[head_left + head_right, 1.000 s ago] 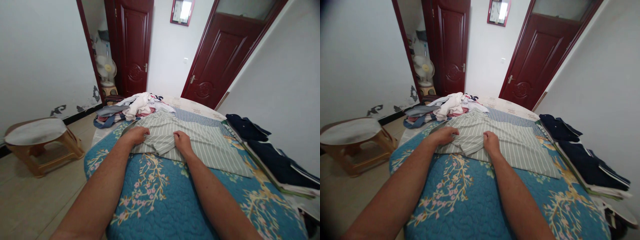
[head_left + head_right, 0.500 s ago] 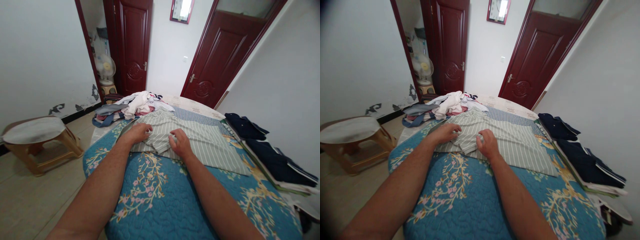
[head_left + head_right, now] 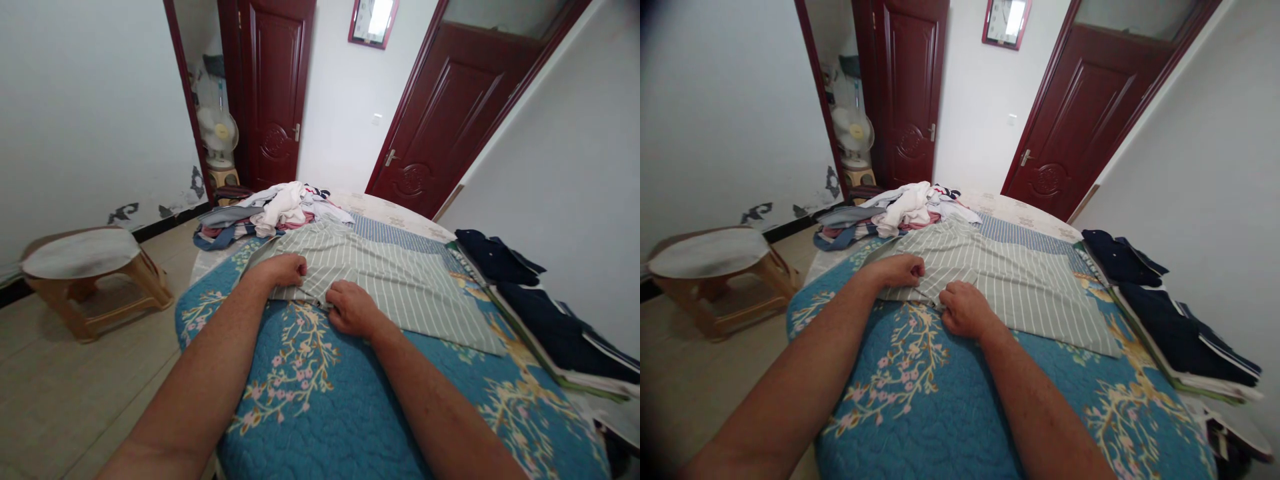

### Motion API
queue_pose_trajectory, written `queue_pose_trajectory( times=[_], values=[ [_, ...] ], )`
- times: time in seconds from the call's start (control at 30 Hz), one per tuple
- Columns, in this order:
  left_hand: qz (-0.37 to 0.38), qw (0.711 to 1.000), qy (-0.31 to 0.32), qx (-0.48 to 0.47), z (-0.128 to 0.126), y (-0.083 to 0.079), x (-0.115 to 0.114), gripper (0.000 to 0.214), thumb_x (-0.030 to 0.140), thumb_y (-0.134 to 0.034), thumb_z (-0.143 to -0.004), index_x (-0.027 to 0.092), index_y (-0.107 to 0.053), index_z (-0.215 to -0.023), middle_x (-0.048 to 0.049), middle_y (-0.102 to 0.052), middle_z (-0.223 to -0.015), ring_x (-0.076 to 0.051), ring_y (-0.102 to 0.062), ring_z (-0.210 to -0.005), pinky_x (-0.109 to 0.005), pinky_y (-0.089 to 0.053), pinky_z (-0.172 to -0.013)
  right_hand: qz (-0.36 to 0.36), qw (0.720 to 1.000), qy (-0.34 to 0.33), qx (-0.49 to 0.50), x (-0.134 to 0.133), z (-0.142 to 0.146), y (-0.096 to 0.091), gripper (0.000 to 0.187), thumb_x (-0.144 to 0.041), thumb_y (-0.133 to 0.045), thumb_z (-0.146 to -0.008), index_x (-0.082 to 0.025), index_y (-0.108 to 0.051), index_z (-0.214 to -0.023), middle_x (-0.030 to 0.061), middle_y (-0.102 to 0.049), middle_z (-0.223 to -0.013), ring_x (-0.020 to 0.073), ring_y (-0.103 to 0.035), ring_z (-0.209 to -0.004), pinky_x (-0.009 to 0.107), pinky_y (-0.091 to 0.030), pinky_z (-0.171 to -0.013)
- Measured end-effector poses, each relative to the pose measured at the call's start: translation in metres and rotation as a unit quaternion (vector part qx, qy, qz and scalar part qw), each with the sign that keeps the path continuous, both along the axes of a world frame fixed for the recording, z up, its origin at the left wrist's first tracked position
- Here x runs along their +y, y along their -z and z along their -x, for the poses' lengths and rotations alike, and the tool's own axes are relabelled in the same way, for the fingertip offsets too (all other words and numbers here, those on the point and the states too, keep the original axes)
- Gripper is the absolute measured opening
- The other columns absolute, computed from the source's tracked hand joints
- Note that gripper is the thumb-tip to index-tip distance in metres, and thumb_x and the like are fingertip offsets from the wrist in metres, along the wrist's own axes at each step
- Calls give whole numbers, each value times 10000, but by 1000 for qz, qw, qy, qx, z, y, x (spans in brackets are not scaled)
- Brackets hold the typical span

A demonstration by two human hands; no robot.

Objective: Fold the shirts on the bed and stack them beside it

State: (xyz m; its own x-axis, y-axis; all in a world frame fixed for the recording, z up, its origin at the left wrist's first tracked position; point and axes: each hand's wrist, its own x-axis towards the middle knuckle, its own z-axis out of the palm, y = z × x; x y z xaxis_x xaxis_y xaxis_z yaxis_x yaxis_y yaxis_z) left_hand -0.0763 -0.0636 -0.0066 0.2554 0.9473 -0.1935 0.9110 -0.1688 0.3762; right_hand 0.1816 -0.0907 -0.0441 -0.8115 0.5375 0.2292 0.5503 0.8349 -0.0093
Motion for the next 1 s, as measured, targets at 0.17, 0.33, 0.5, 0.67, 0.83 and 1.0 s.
queue_pose_trajectory(
  times=[0.17,0.33,0.5,0.67,0.83,1.0],
  values=[
    [-43,999,-22,-24,11,1,1,227,170,-734,-753,231,-768,-969,-18,-802,-980,-190,-699,-885,-261,-475,-730,55,994,-10,94,2,-7,4,219,-356,-568,-984,-204,-635,-842,41,-632,-825,185,-553,-766,314,-413,-726],
    [-181,955,-174,-158,26,-7,3,186,137,-565,-846,194,-707,-952,-56,-783,-946,-187,-721,-832,-282,-538,-744,-37,964,77,252,18,-8,12,336,-363,-442,-1078,-182,-725,-1083,139,-723,-1075,265,-637,-1063,422,-511,-995],
    [-309,799,-273,-437,33,-22,4,202,168,-474,-917,190,-642,-1026,-50,-762,-929,-156,-742,-730,-259,-581,-630,-28,975,149,164,22,3,26,570,-422,-454,-1083,-122,-528,-1562,213,-493,-1628,338,-378,-1560,545,-337,-1265],
    [-365,829,-227,-357,16,-20,4,244,196,-466,-971,197,-690,-1069,-63,-792,-994,-187,-769,-891,-346,-618,-865,63,975,213,1,18,10,30,670,-558,-412,-1092,-172,-459,-1638,162,-380,-1729,372,-304,-1612,628,-251,-1283],
    [-218,973,-42,-59,-51,12,-9,402,325,-512,-1032,168,-666,-1368,-174,-726,-1370,-290,-672,-1290,-442,-501,-1114,67,972,227,-16,19,9,30,678,-547,-368,-1098,-200,-390,-1680,125,-308,-1768,343,-240,-1643,620,-227,-1293],
    [-197,977,-58,51,-91,49,-24,663,528,-394,-1076,107,-506,-1576,-250,-570,-1568,-374,-488,-1502,-581,-317,-1258,72,968,241,-20,21,9,35,655,-413,-302,-1100,-136,-361,-1690,123,-257,-1784,304,-202,-1659,576,-204,-1313]
  ],
)
